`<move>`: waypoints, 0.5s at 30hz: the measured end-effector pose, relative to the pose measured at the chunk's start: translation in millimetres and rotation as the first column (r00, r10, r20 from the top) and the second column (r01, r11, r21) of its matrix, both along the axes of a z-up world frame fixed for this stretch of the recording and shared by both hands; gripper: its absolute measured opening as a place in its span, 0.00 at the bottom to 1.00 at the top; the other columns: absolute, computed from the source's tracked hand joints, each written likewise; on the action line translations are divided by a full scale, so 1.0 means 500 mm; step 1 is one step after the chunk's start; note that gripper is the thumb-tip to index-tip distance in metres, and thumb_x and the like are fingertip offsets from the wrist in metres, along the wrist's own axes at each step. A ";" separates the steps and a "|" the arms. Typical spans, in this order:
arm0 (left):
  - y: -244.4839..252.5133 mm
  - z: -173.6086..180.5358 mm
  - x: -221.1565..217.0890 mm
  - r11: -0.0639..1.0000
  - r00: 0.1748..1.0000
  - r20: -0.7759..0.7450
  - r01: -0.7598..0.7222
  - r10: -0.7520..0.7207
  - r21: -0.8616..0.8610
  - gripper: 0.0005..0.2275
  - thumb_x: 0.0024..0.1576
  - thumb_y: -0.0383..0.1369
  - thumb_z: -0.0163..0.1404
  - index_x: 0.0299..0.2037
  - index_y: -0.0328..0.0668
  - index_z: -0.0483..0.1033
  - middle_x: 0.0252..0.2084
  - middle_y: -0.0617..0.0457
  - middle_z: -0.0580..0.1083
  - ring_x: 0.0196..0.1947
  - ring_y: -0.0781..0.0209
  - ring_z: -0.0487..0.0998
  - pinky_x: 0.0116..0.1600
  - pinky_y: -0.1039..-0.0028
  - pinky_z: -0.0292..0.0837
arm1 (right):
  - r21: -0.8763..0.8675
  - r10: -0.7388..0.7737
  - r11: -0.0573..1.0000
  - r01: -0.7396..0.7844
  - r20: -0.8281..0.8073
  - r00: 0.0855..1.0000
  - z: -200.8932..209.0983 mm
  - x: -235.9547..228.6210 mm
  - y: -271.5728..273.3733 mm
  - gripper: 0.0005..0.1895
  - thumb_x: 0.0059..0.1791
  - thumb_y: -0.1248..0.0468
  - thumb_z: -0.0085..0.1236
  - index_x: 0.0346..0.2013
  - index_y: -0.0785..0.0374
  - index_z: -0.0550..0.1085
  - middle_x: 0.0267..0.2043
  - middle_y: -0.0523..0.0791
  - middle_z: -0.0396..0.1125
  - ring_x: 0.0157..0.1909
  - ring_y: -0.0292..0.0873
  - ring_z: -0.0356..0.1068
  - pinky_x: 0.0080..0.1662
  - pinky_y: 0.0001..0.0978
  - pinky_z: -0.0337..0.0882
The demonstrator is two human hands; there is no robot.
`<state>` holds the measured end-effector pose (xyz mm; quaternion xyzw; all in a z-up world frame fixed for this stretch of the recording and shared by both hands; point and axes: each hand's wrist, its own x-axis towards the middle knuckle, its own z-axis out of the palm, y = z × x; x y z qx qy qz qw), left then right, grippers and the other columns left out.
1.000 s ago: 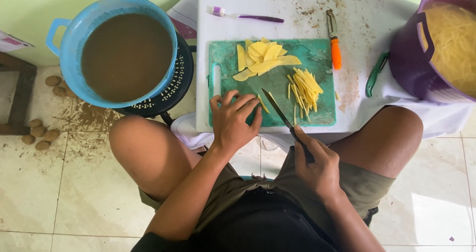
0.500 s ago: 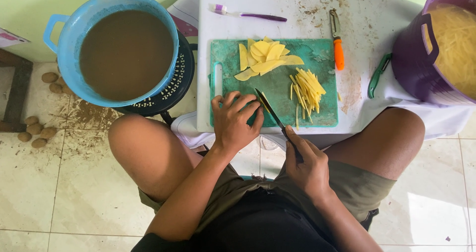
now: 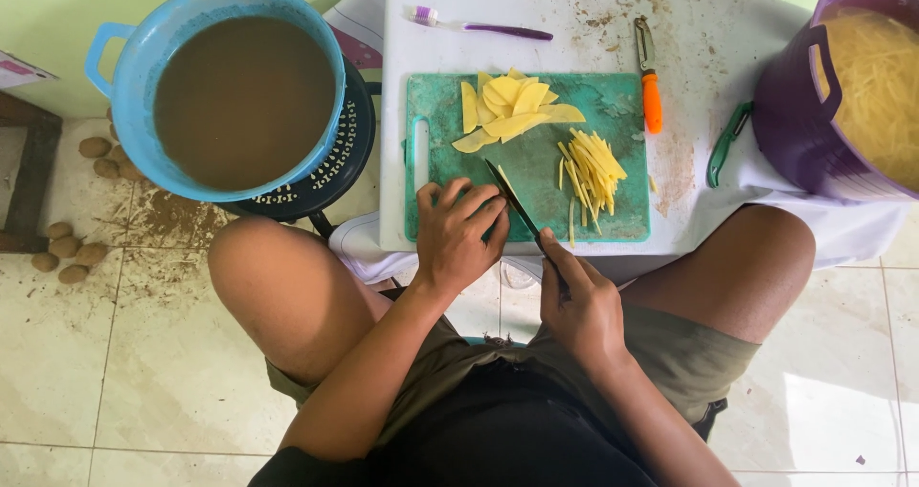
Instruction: Julienning potato slices into thin strips using a knife on a cutting board.
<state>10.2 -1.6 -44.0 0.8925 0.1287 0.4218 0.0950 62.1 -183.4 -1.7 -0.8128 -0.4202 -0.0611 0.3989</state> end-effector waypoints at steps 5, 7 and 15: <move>-0.002 0.007 -0.001 1.000 1.000 0.020 -0.010 0.009 0.029 0.02 0.57 0.32 0.55 0.34 0.50 0.81 0.39 0.61 0.77 0.45 0.58 0.75 0.50 0.59 0.62 | -0.008 -0.018 1.000 0.017 -0.031 0.999 0.003 -0.007 -0.028 0.18 0.50 0.71 0.57 0.54 0.60 0.81 0.41 0.55 0.78 0.35 0.63 0.77 0.26 0.47 0.75; -0.001 0.007 0.003 0.999 0.999 0.031 -0.012 0.011 0.034 0.02 0.57 0.32 0.55 0.34 0.50 0.81 0.38 0.61 0.77 0.44 0.59 0.75 0.49 0.60 0.62 | -0.018 -0.027 0.999 0.026 -0.044 0.999 0.005 -0.006 -0.040 0.18 0.50 0.71 0.57 0.54 0.60 0.81 0.41 0.56 0.78 0.36 0.62 0.78 0.27 0.47 0.76; -0.012 0.060 -0.015 0.999 1.000 -0.020 0.011 -0.012 -0.043 0.02 0.53 0.28 0.58 0.35 0.41 0.82 0.43 0.61 0.78 0.42 0.58 0.70 0.51 0.61 0.60 | -0.147 -0.091 0.986 0.072 -0.122 0.988 0.051 -0.011 -0.090 0.22 0.44 0.73 0.59 0.53 0.64 0.79 0.37 0.49 0.78 0.25 0.43 0.74 0.29 0.31 0.71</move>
